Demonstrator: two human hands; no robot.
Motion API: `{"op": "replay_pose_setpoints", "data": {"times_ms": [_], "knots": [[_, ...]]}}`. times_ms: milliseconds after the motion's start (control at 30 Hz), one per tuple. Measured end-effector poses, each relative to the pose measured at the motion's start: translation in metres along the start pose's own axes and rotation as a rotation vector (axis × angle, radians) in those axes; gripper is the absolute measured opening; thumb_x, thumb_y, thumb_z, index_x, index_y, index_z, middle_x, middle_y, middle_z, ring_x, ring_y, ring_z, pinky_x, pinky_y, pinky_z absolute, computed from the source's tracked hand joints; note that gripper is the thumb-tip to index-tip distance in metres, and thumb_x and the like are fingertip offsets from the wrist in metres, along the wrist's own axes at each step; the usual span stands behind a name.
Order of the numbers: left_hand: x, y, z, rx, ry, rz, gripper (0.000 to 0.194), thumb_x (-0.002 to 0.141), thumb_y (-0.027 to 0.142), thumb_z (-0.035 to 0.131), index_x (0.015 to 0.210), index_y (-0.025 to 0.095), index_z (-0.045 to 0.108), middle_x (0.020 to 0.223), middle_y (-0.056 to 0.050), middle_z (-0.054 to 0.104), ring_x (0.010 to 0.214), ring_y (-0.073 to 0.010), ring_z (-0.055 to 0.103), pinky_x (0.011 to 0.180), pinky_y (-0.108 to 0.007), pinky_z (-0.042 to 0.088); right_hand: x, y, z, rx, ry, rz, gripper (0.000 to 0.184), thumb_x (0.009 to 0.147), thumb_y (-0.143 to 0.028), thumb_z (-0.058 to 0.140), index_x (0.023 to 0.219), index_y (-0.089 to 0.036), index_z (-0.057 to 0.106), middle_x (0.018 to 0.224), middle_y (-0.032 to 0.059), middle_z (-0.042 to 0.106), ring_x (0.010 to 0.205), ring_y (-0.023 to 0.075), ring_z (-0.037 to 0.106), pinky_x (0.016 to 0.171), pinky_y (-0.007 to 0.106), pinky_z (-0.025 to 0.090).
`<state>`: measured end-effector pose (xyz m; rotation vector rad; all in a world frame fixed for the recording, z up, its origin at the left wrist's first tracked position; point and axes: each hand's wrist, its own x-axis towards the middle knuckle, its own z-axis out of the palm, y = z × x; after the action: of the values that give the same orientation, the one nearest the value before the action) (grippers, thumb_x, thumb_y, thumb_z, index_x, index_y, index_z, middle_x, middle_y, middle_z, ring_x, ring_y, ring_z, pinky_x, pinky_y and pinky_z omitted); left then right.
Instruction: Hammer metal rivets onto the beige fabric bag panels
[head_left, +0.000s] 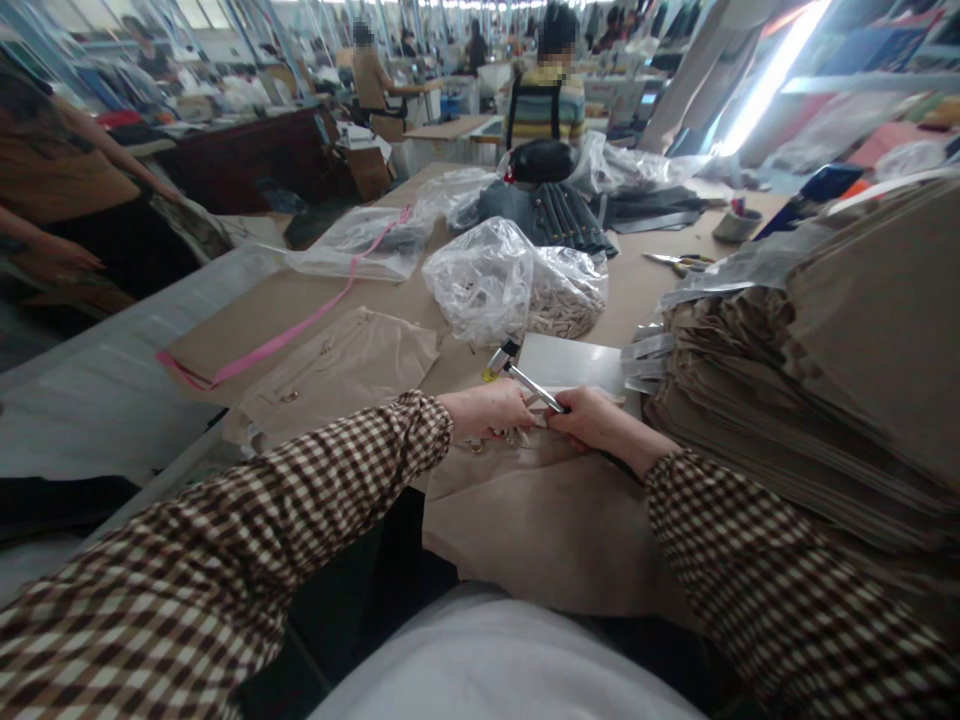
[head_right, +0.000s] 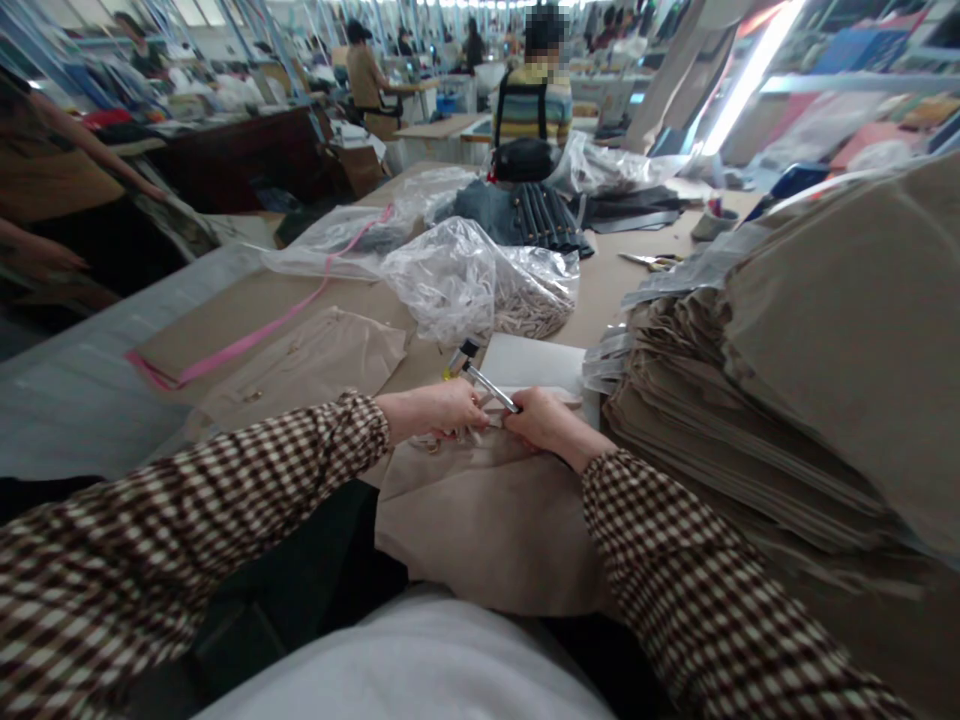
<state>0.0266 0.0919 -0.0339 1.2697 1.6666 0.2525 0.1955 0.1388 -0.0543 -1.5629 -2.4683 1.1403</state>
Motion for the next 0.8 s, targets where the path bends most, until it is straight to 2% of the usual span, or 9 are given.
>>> {"op": "replay_pose_setpoints", "data": {"times_ms": [167, 267, 367, 467, 533, 600, 700, 800], "knots": [[0.003, -0.003, 0.002, 0.022, -0.004, 0.050, 0.018, 0.072, 0.029, 0.073, 0.083, 0.018, 0.066, 0.064, 0.002, 0.059, 0.048, -0.0075, 0.047, 0.044, -0.017, 0.039, -0.003, -0.006, 0.003, -0.083, 0.047, -0.005, 0.009, 0.077, -0.017, 0.053, 0.074, -0.016, 0.061, 0.046, -0.0042, 0.047, 0.039, 0.0098, 0.046, 0.039, 0.020, 0.027], [0.003, -0.004, 0.000, 0.063, -0.007, 0.058, 0.014, 0.073, 0.028, 0.070, 0.083, 0.020, 0.066, 0.061, 0.004, 0.056, 0.046, -0.0075, 0.045, 0.044, -0.017, 0.039, -0.003, -0.010, 0.003, -0.131, 0.097, -0.041, 0.004, 0.073, -0.015, 0.058, 0.074, -0.016, 0.062, 0.052, -0.0023, 0.052, 0.044, 0.0095, 0.045, 0.043, 0.020, 0.027], [-0.001, -0.002, -0.003, 0.117, 0.018, 0.029, 0.009, 0.073, 0.024, 0.068, 0.080, 0.019, 0.065, 0.056, 0.004, 0.051, 0.045, -0.0081, 0.044, 0.045, -0.018, 0.041, -0.002, -0.011, 0.001, -0.126, 0.117, -0.066, 0.011, 0.076, -0.019, 0.059, 0.086, -0.017, 0.064, 0.058, -0.0021, 0.055, 0.046, 0.0095, 0.047, 0.044, 0.020, 0.029], [-0.007, 0.001, -0.004, 0.155, 0.040, -0.003, 0.011, 0.072, 0.024, 0.070, 0.073, 0.017, 0.062, 0.054, 0.004, 0.049, 0.046, -0.0090, 0.045, 0.046, -0.019, 0.041, -0.011, -0.004, 0.000, -0.009, 0.101, -0.051, 0.026, 0.087, -0.030, 0.047, 0.103, -0.017, 0.063, 0.055, -0.0040, 0.051, 0.041, 0.0103, 0.045, 0.040, 0.020, 0.031], [-0.010, 0.003, -0.004, 0.162, 0.048, -0.016, 0.015, 0.071, 0.028, 0.072, 0.074, 0.016, 0.062, 0.057, 0.002, 0.051, 0.049, -0.0096, 0.047, 0.046, -0.019, 0.041, -0.026, 0.008, 0.000, 0.105, 0.145, -0.095, 0.036, 0.091, -0.034, 0.040, 0.116, -0.017, 0.060, 0.055, -0.0045, 0.050, 0.041, 0.0111, 0.044, 0.039, 0.021, 0.033], [-0.011, 0.004, -0.004, 0.159, 0.053, -0.030, 0.018, 0.071, 0.030, 0.072, 0.077, 0.016, 0.063, 0.060, 0.001, 0.053, 0.049, -0.0101, 0.049, 0.047, -0.020, 0.041, -0.049, 0.024, -0.001, 0.129, 0.230, -0.191, 0.040, 0.091, -0.034, 0.040, 0.123, -0.017, 0.059, 0.061, -0.0022, 0.056, 0.047, 0.0121, 0.050, 0.044, 0.021, 0.039], [-0.008, 0.000, -0.004, 0.137, 0.039, -0.038, 0.017, 0.070, 0.029, 0.073, 0.075, 0.016, 0.064, 0.059, 0.001, 0.054, 0.048, -0.0108, 0.049, 0.046, -0.021, 0.042, -0.088, 0.044, -0.005, 0.008, 0.331, -0.267, 0.041, 0.090, -0.034, 0.043, 0.122, -0.016, 0.062, 0.081, 0.0063, 0.070, 0.066, 0.0166, 0.065, 0.061, 0.024, 0.052], [-0.004, -0.007, -0.005, 0.066, 0.033, -0.025, 0.018, 0.070, 0.031, 0.074, 0.071, 0.016, 0.064, 0.059, 0.000, 0.056, 0.049, -0.0108, 0.050, 0.046, -0.021, 0.042, -0.118, 0.050, -0.010, -0.081, 0.418, -0.264, 0.043, 0.090, -0.033, 0.043, 0.124, -0.015, 0.062, 0.106, 0.0135, 0.073, 0.089, 0.0235, 0.071, 0.079, 0.032, 0.056]]}}
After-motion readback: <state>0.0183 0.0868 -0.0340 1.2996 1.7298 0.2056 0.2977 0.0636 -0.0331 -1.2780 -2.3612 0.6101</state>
